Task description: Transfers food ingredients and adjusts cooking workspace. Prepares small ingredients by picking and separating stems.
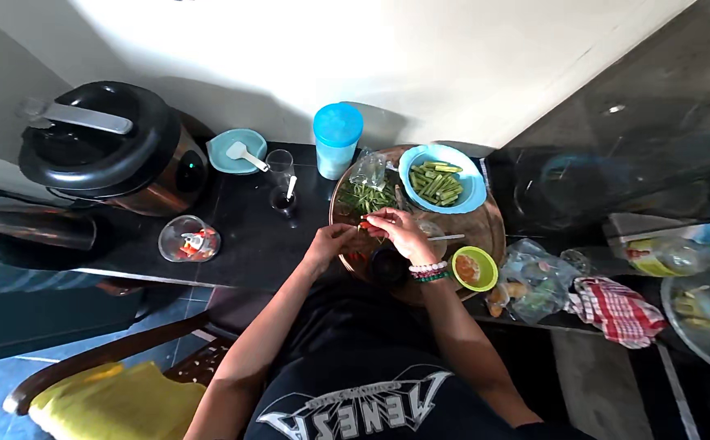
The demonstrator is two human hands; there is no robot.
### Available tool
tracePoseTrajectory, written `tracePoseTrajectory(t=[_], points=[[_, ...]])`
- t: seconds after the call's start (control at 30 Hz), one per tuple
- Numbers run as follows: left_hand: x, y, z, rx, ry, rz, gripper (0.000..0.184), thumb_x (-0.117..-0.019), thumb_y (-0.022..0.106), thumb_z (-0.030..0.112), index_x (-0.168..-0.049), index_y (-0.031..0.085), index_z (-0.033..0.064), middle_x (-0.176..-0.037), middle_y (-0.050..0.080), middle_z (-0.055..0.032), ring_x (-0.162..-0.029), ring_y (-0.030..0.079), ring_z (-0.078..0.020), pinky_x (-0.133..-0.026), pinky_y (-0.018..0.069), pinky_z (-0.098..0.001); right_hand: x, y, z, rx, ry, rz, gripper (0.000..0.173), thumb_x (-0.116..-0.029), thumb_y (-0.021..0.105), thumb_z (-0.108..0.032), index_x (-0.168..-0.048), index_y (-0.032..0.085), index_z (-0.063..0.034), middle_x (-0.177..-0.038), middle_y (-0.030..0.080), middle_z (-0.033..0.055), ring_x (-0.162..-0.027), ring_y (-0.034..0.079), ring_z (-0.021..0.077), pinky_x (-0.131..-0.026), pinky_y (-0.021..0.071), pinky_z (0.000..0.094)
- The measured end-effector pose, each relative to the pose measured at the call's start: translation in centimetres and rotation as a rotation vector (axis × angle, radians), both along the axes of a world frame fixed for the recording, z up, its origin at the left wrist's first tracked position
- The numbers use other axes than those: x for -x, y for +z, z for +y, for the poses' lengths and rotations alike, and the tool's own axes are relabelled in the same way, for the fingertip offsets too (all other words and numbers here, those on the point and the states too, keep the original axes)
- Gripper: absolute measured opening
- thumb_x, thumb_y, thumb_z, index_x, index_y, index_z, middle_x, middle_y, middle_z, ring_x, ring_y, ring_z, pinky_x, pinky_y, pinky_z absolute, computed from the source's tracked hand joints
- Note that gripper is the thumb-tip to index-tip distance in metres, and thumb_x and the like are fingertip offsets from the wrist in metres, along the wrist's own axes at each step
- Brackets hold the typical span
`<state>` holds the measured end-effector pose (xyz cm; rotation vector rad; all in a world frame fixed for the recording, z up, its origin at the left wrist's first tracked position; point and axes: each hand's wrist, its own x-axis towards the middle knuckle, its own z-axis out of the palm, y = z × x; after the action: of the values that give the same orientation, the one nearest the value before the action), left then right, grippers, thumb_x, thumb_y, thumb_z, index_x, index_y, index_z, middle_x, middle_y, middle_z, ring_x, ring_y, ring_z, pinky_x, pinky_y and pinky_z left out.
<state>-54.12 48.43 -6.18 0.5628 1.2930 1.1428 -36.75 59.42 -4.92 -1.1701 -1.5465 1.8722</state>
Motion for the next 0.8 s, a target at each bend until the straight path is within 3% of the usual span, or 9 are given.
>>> tracePoseTrajectory(t=[0.13, 0.27, 0.33, 0.4, 0.43, 0.5, 0.57, 0.7, 0.8], points=[[0.3, 0.9, 0.4, 0.117, -0.015, -0.282, 0.030, -0.1087, 0.051, 0.018, -0.130, 0.058, -0.0025, -0.114, 0.073, -0.0125, -0.098, 0.074, -0.0209, -0.091, 0.0603, -0.0368, 0.6, -0.5, -0.5, -0.194, -0.019, -0.100, 0.021, -0.0982, 0.069, -0.013, -0.115, 0.068, -0.0007, -0.107, 0.072, 0.0137, -0.088, 0.073, 0.0206, -0.082, 0.0630, 0.0391], [1.3, 0.6, 0.8, 0.142, -0.046, -0.286, 0.026, -0.1068, 0.055, 0.018, -0.124, 0.061, -0.0009, -0.102, 0.071, -0.0086, -0.085, 0.072, -0.0178, -0.085, 0.0612, -0.0361, 0.8, -0.2, -0.4, -0.359, 0.027, -0.137, 0.018, -0.0967, 0.072, -0.012, -0.112, 0.069, -0.0028, -0.102, 0.074, 0.0116, -0.084, 0.074, 0.0191, -0.079, 0.0634, 0.0380], [1.5, 0.6, 1.1, 0.069, -0.142, -0.089, 0.020, -0.1042, 0.060, 0.014, -0.114, 0.064, -0.0026, -0.094, 0.070, -0.0088, -0.081, 0.070, -0.0169, -0.083, 0.0605, -0.0361, 0.8, 0.7, -0.3, -0.473, 0.070, -0.224, 0.016, -0.0958, 0.073, -0.013, -0.110, 0.071, -0.0050, -0.100, 0.075, 0.0092, -0.083, 0.074, 0.0172, -0.079, 0.0633, 0.0381], [1.7, 0.9, 1.7, -0.034, -0.300, 0.403, 0.022, -0.1005, 0.067, 0.017, -0.109, 0.071, -0.0024, -0.096, 0.073, -0.0119, -0.086, 0.072, -0.0183, -0.086, 0.0602, -0.0387, 0.8, 1.8, -0.6, -0.641, 0.122, -0.413, 0.015, -0.0957, 0.073, -0.013, -0.109, 0.073, -0.0071, -0.102, 0.075, 0.0098, -0.090, 0.073, 0.0218, -0.084, 0.0604, 0.0463], [1.4, 1.0, 2.0, -0.039, -0.357, 0.696, 0.023, -0.0983, 0.069, 0.024, -0.106, 0.075, 0.0027, -0.096, 0.075, -0.0124, -0.090, 0.072, -0.0231, -0.087, 0.0587, -0.0472, 1.1, 2.4, -1.1, -0.705, 0.141, -0.502, 0.016, -0.0962, 0.070, -0.011, -0.111, 0.073, -0.0060, -0.105, 0.074, 0.0133, -0.095, 0.072, 0.0278, -0.088, 0.0580, 0.0531], [0.3, 1.0, 2.4, 0.069, -0.429, 1.039, 0.027, -0.0992, 0.062, 0.034, -0.112, 0.076, 0.0132, -0.106, 0.075, -0.0132, -0.102, 0.071, -0.0333, -0.088, 0.0551, -0.0617, 1.6, 3.4, -1.5, -0.801, 0.131, -0.582, 0.017, -0.0993, 0.065, -0.013, -0.112, 0.073, -0.0048, -0.107, 0.074, 0.0150, -0.101, 0.071, 0.0306, -0.093, 0.0559, 0.0553], [-0.6, 0.6, 2.8, 0.132, -0.478, 1.110, 0.031, -0.1027, 0.058, 0.032, -0.122, 0.071, 0.0113, -0.120, 0.071, -0.0175, -0.113, 0.067, -0.0400, -0.090, 0.0527, -0.0665, 2.9, 4.6, -1.0, -0.866, 0.108, -0.505, 0.019, -0.0998, 0.065, -0.015, -0.112, 0.073, -0.0028, -0.103, 0.074, 0.0160, -0.093, 0.072, 0.0288, -0.088, 0.0576, 0.0516], [-1.0, -0.9, 2.7, 0.121, -0.480, 1.136, 0.031, -0.1017, 0.061, 0.026, -0.119, 0.069, 0.0007, -0.128, 0.065, -0.0212, -0.110, 0.066, -0.0414, -0.086, 0.0548, -0.0624, 10.5, 8.0, -2.6, -0.783, 0.312, -0.162, 0.020, -0.0971, 0.070, -0.014, -0.113, 0.072, -0.0025, -0.096, 0.075, 0.0107, -0.081, 0.074, 0.0177, -0.079, 0.0635, 0.0393], [-1.2, -1.0, 1.6, 0.110, -0.398, 1.041, 0.038, -0.0994, 0.062, 0.018, -0.132, 0.063, -0.0006, -0.135, 0.062, -0.0221, -0.124, 0.060, -0.0391, -0.100, 0.0483, -0.0589, 18.9, 9.3, -6.4, -0.772, 0.559, 0.019, 0.019, -0.0957, 0.071, -0.010, -0.113, 0.070, -0.0038, -0.098, 0.075, 0.0102, -0.079, 0.074, 0.0192, -0.075, 0.0644, 0.0419]])
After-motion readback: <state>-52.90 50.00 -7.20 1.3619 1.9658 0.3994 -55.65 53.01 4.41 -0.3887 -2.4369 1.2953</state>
